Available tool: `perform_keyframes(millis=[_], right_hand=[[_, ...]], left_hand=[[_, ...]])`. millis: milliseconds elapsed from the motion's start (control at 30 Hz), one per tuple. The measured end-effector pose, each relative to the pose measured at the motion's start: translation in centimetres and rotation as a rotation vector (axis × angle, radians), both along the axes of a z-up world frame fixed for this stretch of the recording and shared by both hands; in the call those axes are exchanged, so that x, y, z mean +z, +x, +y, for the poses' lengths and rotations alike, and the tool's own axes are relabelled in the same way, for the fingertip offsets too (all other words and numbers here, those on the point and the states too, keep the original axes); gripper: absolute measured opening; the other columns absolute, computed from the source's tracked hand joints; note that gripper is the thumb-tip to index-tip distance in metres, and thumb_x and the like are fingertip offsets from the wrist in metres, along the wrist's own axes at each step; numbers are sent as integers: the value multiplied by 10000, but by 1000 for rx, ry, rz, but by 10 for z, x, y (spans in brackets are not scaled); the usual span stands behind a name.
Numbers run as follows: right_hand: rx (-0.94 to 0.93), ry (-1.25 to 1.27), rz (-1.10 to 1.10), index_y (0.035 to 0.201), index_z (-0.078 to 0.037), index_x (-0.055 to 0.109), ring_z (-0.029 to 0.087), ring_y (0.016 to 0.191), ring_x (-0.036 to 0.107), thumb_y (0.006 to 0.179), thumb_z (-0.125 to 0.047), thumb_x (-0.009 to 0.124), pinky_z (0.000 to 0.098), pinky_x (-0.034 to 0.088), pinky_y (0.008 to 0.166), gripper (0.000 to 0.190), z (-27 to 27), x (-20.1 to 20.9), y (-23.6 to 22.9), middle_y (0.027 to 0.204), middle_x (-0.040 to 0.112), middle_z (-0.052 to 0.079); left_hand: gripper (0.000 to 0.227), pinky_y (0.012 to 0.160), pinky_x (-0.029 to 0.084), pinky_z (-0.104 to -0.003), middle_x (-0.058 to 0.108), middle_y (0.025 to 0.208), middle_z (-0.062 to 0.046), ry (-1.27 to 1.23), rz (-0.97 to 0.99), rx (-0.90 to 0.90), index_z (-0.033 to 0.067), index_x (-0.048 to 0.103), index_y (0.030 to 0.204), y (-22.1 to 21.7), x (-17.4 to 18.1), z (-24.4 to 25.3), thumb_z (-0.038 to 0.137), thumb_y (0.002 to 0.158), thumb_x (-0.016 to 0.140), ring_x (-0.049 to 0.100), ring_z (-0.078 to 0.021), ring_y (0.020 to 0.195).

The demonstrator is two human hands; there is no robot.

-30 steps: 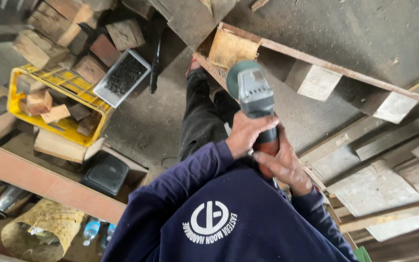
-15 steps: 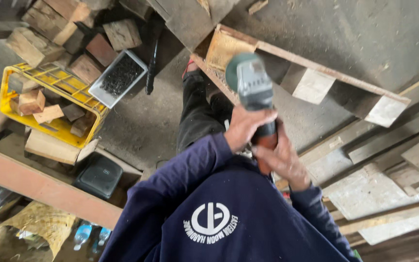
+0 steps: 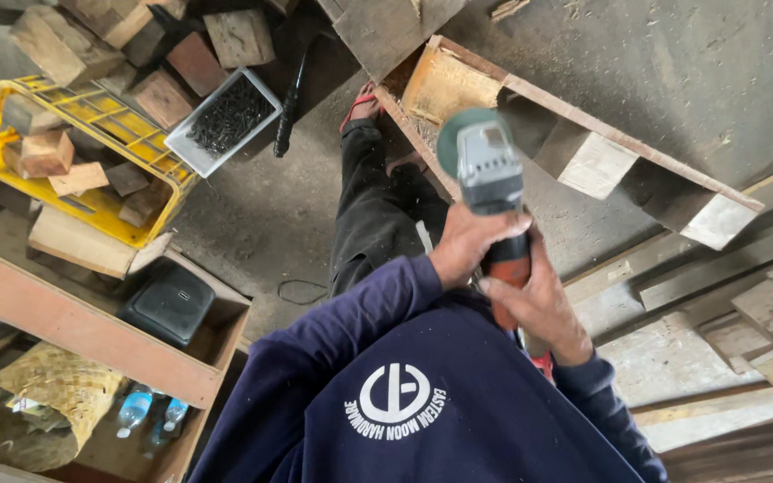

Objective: The person uses an angle grinder to smooth the edges and surfaces of a wooden pallet. They hold the pallet with their left hand while operating the grinder with their right hand, moving the tool along the wood to remove rough edges.

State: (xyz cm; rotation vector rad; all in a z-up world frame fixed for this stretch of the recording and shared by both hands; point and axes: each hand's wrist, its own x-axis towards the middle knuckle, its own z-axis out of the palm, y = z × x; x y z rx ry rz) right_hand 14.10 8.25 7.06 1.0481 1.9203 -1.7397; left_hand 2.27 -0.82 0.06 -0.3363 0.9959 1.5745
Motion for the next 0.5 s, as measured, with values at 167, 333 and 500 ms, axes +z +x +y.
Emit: perform_keyframes(millis=[167,333,500], right_hand=[[1,-12,-97,1583,7,208,274,1262,593,792,-256,774,403,526,1019,1008,7,1,-18,1369,535,202],[39,-18,56,1604,30,195,288,1335,537,841,-220,767,411,480,1067,986,11,3,-34,1446,489,218],[7,-16,-117,1596,-4,218,262,1206,613,798,-283,755,410,536,986,1001,15,-5,-40,1321,559,187]], left_hand=[[375,783,562,-333,690,975,-90,-15,-1,19,-19,678,1080,-7,-2,2,226,829,809,655,-178,862],[415,817,585,-328,684,992,-79,-43,-27,-12,14,663,1093,-20,-7,6,243,781,814,673,-175,883],[440,840,624,-376,669,1021,-110,-11,-14,-10,6,629,1117,-30,-10,8,247,792,803,686,-215,911]])
